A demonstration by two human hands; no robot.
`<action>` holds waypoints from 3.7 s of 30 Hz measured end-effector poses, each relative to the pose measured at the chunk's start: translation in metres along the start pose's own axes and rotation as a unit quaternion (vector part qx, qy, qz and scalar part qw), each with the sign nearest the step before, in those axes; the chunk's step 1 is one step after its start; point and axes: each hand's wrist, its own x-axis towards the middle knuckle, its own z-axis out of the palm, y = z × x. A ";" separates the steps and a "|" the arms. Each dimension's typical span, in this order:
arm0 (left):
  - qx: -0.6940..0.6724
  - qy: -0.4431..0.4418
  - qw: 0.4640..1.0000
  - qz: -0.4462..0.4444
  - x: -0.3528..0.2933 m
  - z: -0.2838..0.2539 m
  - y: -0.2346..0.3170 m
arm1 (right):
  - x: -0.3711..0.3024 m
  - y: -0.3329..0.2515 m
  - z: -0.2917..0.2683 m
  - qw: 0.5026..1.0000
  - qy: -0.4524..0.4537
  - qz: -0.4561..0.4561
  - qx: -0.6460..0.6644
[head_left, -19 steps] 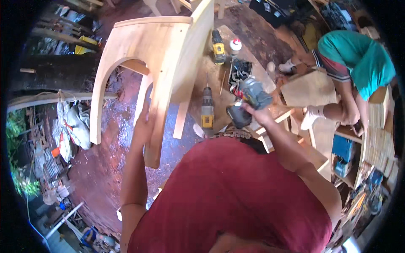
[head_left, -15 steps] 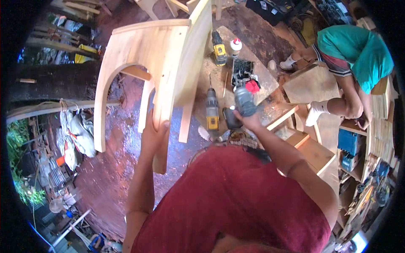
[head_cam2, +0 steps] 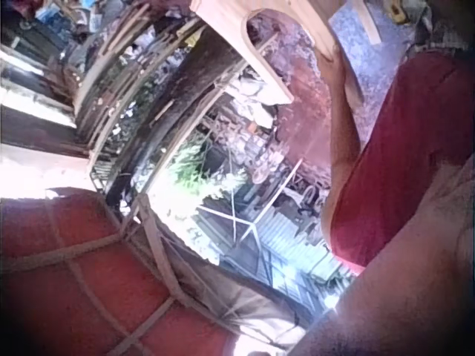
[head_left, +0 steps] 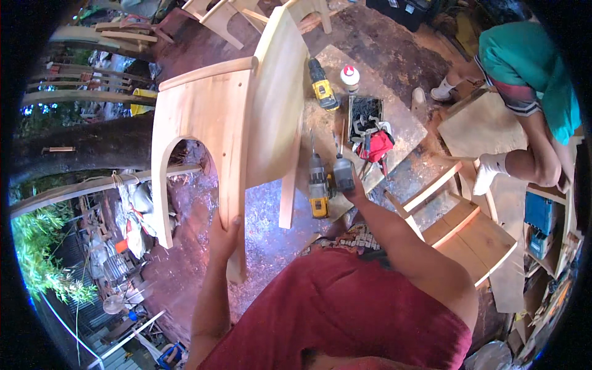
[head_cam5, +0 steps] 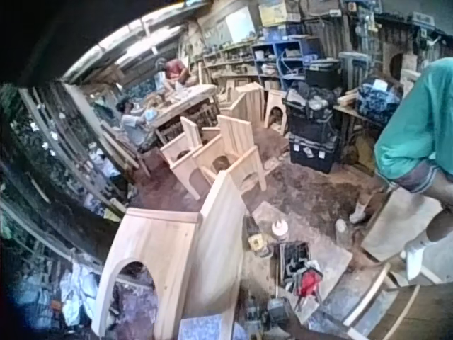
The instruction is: The person assembles a wooden chair by fastening components with an impact driver, lifting and turning the wooden structure, drilling holes with a power drill, and driving screws into the holes with an impact driver.
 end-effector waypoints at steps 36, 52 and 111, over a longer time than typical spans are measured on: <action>-0.431 0.067 0.899 -0.047 0.045 -0.027 -0.181 | -0.002 -0.004 0.455 0.535 -0.177 -0.289 -0.774; -0.780 -0.078 0.540 -0.307 -0.065 0.216 -0.260 | 0.199 -0.048 0.481 0.322 -0.179 -0.204 -0.907; -0.832 0.188 0.521 -0.029 0.142 -0.028 -0.136 | 0.236 0.264 0.703 0.111 -0.254 -0.106 -0.955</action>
